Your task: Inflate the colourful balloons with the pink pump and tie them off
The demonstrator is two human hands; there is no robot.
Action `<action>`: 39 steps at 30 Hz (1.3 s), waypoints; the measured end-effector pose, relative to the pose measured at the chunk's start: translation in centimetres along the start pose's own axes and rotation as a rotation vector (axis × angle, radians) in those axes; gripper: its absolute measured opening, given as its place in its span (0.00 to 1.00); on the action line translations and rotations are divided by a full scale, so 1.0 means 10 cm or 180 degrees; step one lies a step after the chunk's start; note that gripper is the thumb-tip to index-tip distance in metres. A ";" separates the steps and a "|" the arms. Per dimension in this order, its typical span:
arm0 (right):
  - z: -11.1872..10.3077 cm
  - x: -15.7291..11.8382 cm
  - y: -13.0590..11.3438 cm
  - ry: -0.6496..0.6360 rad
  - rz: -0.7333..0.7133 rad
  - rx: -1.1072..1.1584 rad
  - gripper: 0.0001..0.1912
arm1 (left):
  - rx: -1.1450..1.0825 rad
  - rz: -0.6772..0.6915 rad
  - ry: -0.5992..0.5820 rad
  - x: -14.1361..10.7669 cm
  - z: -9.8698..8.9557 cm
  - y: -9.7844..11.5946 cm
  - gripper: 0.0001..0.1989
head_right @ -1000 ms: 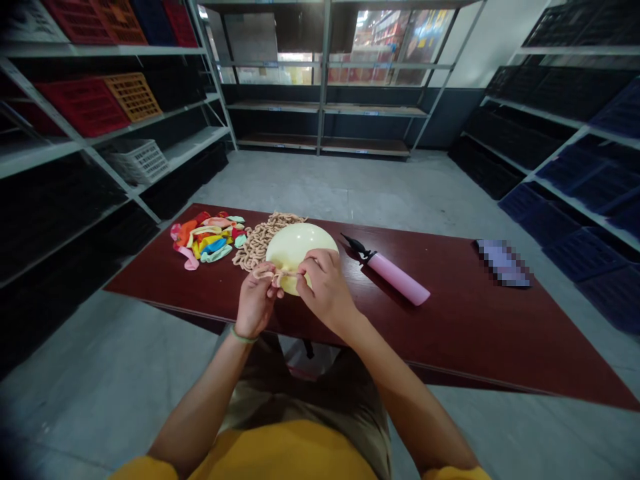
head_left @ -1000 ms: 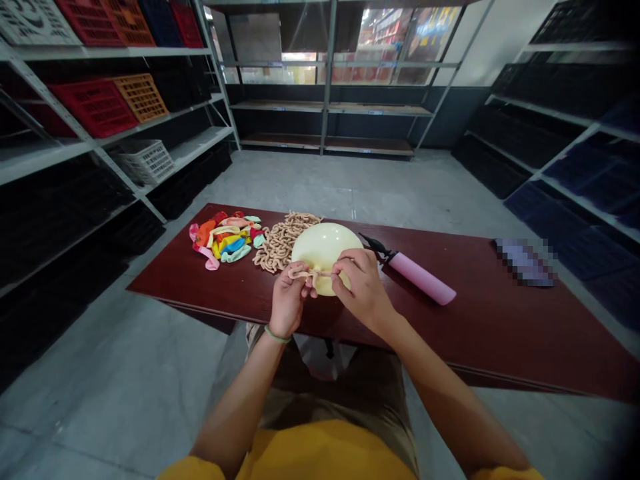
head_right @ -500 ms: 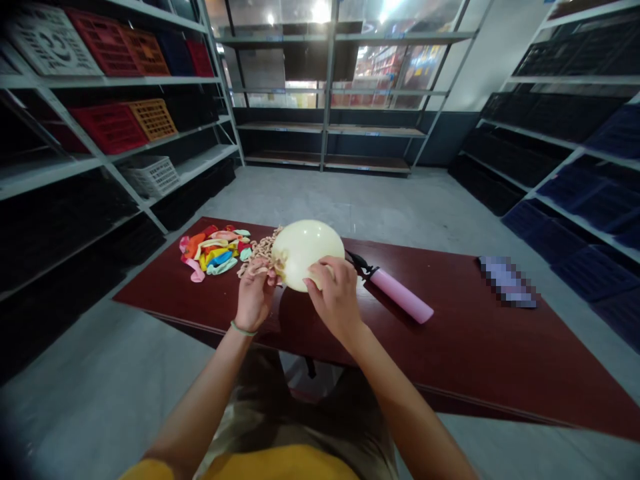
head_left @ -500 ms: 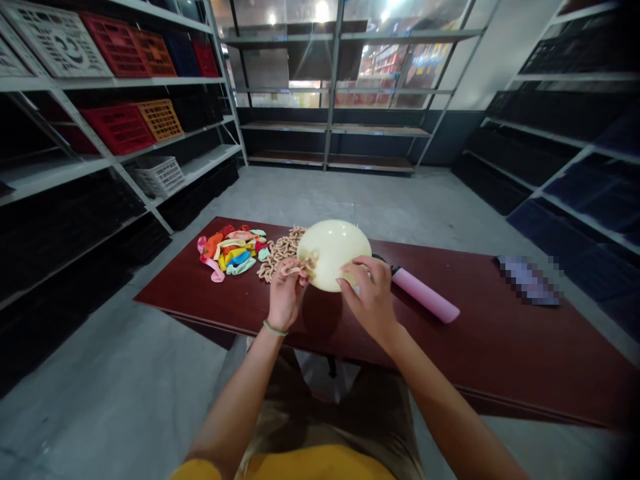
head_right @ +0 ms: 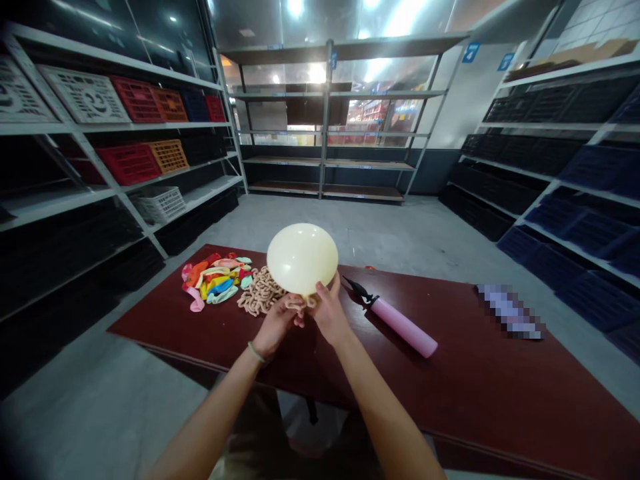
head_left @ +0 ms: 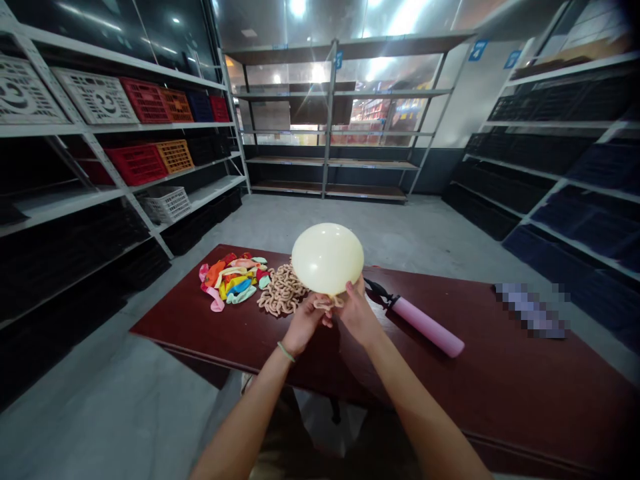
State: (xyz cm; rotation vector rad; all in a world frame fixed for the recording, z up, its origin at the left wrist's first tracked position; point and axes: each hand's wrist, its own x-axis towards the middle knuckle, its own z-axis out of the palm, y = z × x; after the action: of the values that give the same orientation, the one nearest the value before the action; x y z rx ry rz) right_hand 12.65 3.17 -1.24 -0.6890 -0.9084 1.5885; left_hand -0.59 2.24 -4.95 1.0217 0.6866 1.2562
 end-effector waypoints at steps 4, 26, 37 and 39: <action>0.04 0.08 0.07 0.0378 -0.0105 -0.0318 0.42 | 0.0291 -0.0154 0.0077 0.01 -0.01 -0.11 0.11; -0.66 1.56 0.01 0.1605 -0.1633 -0.3626 0.37 | 0.0769 0.0396 0.1617 -0.04 -1.46 0.42 0.19; 1.05 1.21 1.29 -0.1621 -0.2002 -0.4096 0.10 | 0.1739 0.0577 0.2804 -0.51 -2.11 0.56 0.14; 1.22 1.16 1.46 -0.1880 -0.1978 -0.4150 0.12 | 0.1616 0.0557 0.2893 -0.54 -2.14 0.54 0.14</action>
State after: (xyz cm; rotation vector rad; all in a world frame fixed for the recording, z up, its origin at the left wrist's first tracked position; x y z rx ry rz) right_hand -7.48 11.04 -6.66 -0.6569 -2.3763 0.4580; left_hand -22.86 2.12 -9.64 0.8845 1.7072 1.7544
